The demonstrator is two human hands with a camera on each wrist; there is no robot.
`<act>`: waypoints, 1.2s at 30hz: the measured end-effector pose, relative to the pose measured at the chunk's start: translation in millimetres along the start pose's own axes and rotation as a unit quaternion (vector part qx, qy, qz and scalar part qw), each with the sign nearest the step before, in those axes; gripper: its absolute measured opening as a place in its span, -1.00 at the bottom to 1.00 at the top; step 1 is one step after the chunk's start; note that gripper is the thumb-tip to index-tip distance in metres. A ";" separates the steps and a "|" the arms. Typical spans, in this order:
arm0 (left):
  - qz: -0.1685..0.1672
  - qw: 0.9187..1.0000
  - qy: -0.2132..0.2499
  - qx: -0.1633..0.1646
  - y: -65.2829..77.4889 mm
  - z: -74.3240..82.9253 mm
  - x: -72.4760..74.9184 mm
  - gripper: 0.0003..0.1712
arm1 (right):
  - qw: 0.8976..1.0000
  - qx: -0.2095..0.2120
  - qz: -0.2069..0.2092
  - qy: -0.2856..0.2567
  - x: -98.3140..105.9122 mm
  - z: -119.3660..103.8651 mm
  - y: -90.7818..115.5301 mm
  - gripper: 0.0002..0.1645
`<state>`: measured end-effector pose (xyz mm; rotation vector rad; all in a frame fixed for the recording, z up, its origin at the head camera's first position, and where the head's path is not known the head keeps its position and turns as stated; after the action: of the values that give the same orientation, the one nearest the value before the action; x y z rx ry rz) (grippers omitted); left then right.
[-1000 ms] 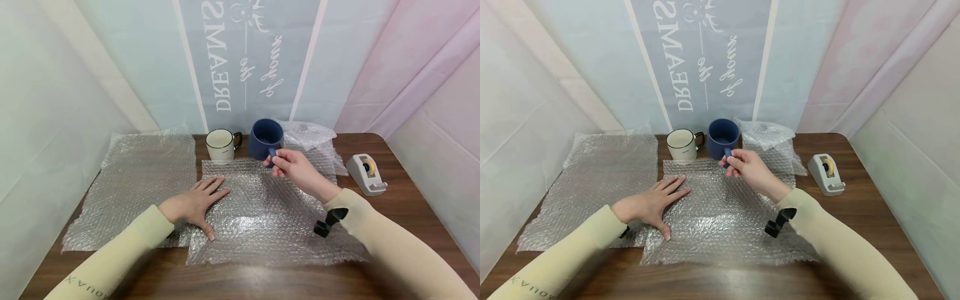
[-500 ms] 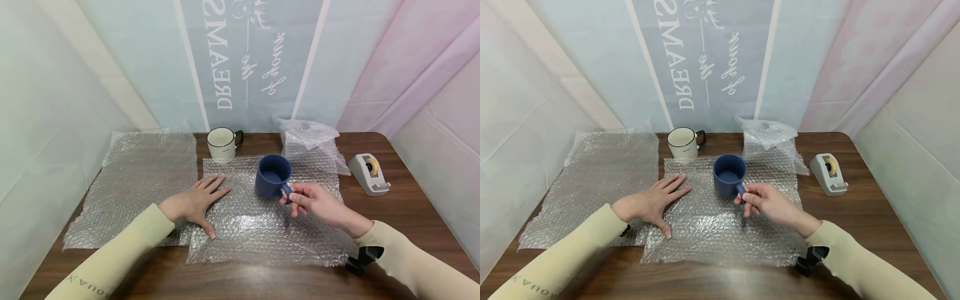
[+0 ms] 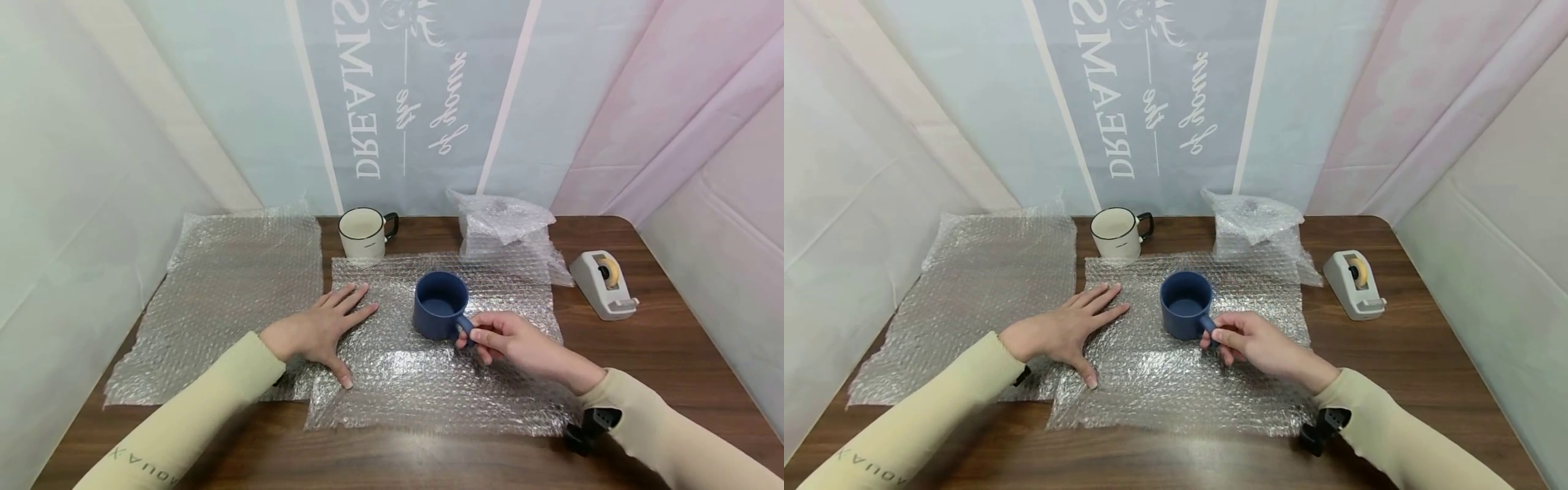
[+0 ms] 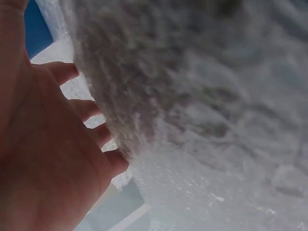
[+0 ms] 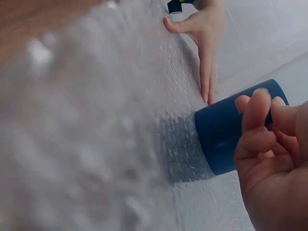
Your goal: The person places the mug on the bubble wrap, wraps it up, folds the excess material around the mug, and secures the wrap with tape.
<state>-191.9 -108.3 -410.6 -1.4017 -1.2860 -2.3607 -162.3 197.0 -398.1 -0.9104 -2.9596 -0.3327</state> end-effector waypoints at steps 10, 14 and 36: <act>0.055 0.996 0.067 -0.028 6.8 -11.8 17.9 0.27 | 0.979 -0.034 0.039 0.197 13.6 -2.6 14.7 -0.82; 0.141 0.987 0.079 -0.022 12.8 -26.1 33.9 -0.21 | 0.939 0.007 0.048 0.341 20.5 -3.8 24.3 -0.69; 0.277 0.913 0.283 0.093 9.7 -81.7 48.0 -0.44 | 0.890 -0.060 0.020 0.451 31.6 19.7 39.8 0.09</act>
<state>-269.4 -157.7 -385.5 -0.7826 -0.7891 -1.9627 -165.5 250.7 -406.7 -0.5803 -2.0697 -0.7099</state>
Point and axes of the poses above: each hand's wrist, its own y-axis away from the middle knuckle, its own x-axis out of the back of the hand, z = x × y, the point moved 5 cm from there along -y, towards the middle knuckle, and after that the axes turned 15 degrees about -z, right-handed, at the moved point
